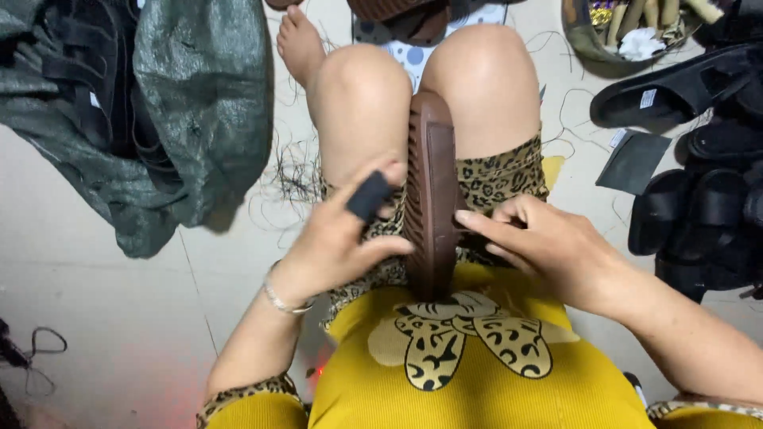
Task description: Hand-sewing the straps of sandals to the soles using a needle and thread while sitting on the floor.
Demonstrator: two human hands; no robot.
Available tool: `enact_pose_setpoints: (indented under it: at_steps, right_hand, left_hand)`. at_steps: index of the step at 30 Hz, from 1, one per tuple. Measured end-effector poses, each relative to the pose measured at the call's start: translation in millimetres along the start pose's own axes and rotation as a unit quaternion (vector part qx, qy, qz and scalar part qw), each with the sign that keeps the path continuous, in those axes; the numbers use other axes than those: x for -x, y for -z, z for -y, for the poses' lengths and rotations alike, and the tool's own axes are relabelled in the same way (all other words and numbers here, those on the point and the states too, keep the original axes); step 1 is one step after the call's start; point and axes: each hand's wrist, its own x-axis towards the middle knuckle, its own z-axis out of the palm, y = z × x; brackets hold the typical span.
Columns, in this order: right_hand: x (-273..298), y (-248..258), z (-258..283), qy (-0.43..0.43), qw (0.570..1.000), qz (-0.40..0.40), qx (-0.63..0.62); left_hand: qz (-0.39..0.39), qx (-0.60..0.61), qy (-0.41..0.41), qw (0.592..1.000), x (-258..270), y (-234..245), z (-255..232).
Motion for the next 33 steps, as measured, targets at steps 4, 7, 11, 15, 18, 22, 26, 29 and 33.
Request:
enact_pose_setpoints:
  at_steps: [4,7,11,15,18,22,26,29,33]
  right_hand:
    - [3,-11,-16,0.301,0.933,-0.046,0.193]
    - [0,-7,-14,0.292,0.93,-0.033,0.222]
    - [2,5,-2,0.285,0.929,-0.008,0.236]
    - [5,11,12,0.321,0.894,-0.03,0.311]
    - [5,1,17,0.306,0.868,-0.025,0.39]
    - [-15,-18,37,0.37,0.841,-0.104,0.381]
    - [-18,-15,25,0.368,0.887,-0.079,0.269]
    - [-15,-16,11,0.324,0.919,-0.08,0.209]
    - [-10,-22,8,0.357,0.911,-0.126,0.165]
  left_hand:
    - [0.142,-0.133,-0.046,0.98,6,-17,10]
    - [0.128,-0.155,-0.067,0.977,8,-20,11]
    - [0.125,-0.168,-0.071,0.975,8,-24,16]
    - [0.104,-0.123,-0.08,0.984,8,-28,18]
    - [0.077,-0.117,-0.097,0.985,8,-35,26]
    - [0.06,-0.12,-0.106,0.985,9,-38,32]
    - [-0.044,-0.166,-0.155,0.973,26,-42,36]
    - [-0.043,-0.157,0.005,0.987,31,-19,22]
    - [0.09,0.34,0.088,0.932,32,-12,17]
